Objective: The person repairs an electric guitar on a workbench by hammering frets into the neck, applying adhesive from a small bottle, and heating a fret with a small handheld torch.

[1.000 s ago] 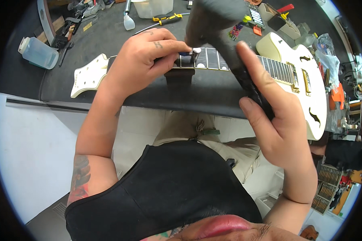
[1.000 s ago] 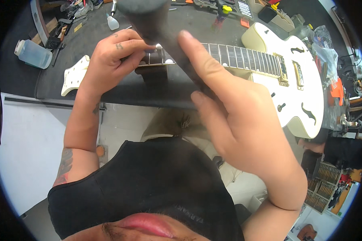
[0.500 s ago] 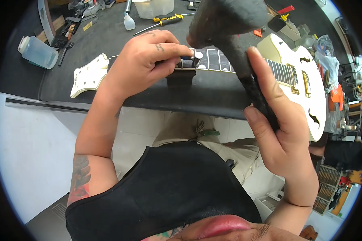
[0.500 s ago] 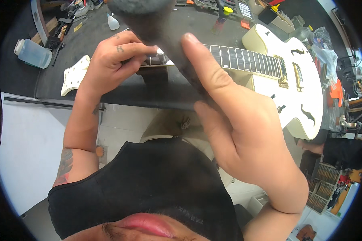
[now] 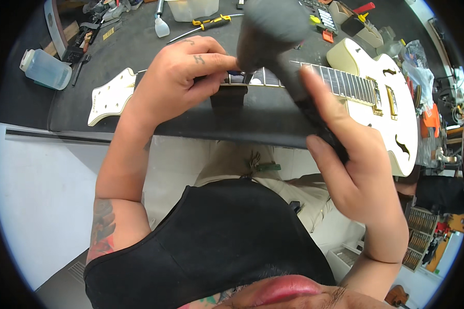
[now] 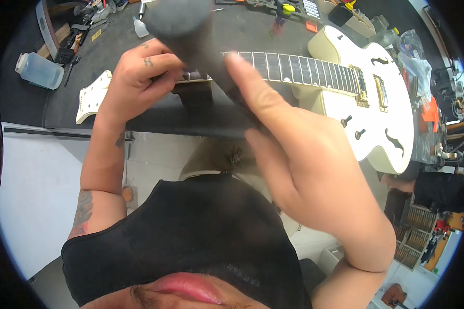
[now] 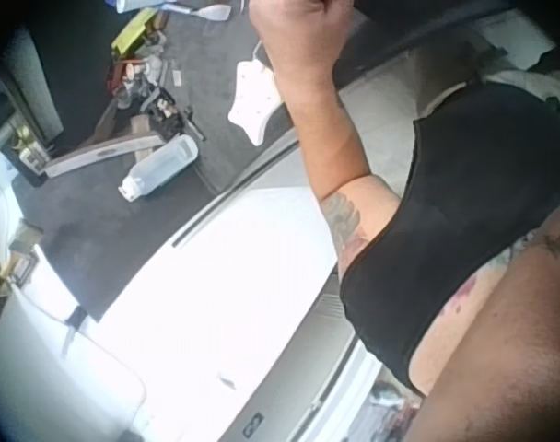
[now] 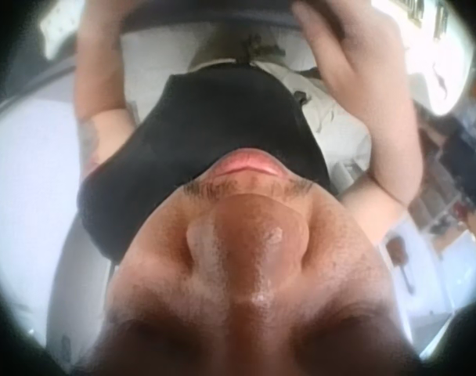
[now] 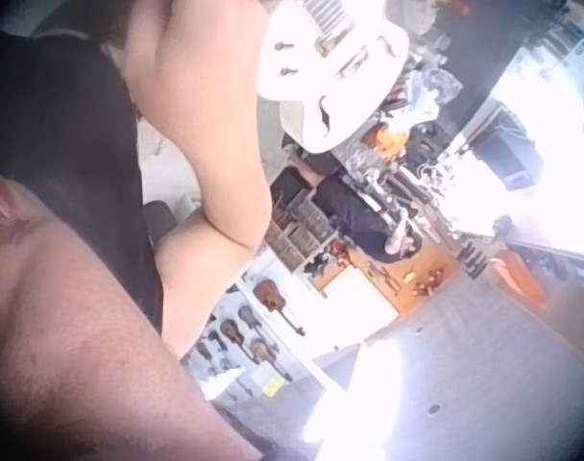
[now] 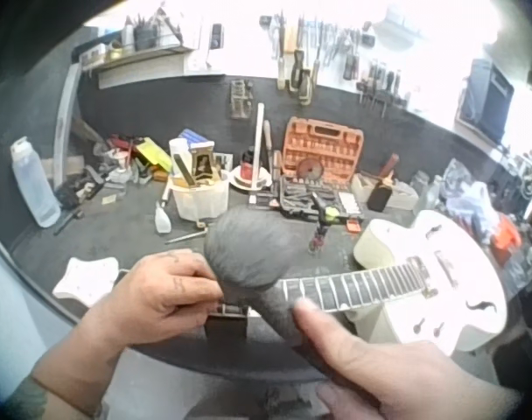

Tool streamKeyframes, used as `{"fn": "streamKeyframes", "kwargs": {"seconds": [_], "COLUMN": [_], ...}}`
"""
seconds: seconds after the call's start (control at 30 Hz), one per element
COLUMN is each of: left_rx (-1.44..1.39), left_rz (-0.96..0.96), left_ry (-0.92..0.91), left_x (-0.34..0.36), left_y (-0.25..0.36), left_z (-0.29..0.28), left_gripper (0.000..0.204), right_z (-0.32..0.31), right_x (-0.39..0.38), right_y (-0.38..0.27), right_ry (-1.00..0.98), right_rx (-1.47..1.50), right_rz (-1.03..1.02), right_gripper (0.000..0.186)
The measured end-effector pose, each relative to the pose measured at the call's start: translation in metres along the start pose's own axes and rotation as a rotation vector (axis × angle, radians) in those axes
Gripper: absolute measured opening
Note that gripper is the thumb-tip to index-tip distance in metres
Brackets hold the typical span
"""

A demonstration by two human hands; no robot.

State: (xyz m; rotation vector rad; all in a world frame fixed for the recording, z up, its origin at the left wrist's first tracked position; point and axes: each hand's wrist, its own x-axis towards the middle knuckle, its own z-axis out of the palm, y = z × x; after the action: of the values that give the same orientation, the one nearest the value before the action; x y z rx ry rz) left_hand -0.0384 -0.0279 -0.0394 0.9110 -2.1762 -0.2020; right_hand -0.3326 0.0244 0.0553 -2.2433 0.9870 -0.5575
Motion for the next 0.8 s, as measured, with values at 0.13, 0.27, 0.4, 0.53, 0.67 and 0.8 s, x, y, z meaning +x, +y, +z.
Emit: {"fn": "streamKeyframes", "kwargs": {"seconds": [0.13, 0.27, 0.4, 0.53, 0.67, 0.8], "left_rx": [-0.005, -0.090, -0.200, 0.046, 0.331, 0.298], "left_rz": [-0.014, -0.108, -0.297, -0.646, -0.917, -1.028], "left_ry": [0.019, 0.044, 0.376, 0.297, 0.034, -0.046], "left_x": [0.000, -0.003, -0.010, -0.039, -0.097, -0.126], "left_y": [0.001, 0.000, -0.014, -0.038, -0.130, -0.189], "left_z": [-0.005, -0.008, -0.033, -0.109, -0.176, -0.173], "left_gripper": [0.030, 0.029, 0.027, 0.025, 0.022, 0.017], "right_z": [-0.004, 0.006, 0.022, 0.044, 0.067, 0.090], "right_x": [0.000, -0.022, -0.066, -0.090, -0.082, -0.069], "right_y": [0.000, 0.015, 0.042, 0.066, 0.089, 0.113], "right_ry": [-0.035, 0.089, 0.210, 0.205, 0.292, 0.316], "right_rx": [-0.025, 0.033, -0.048, -0.211, -0.391, -0.482], "right_rz": [0.035, -0.049, 0.090, 0.147, 0.168, 0.192], "right_gripper": [0.065, 0.066, 0.062, 0.058, 0.053, 0.054]}}
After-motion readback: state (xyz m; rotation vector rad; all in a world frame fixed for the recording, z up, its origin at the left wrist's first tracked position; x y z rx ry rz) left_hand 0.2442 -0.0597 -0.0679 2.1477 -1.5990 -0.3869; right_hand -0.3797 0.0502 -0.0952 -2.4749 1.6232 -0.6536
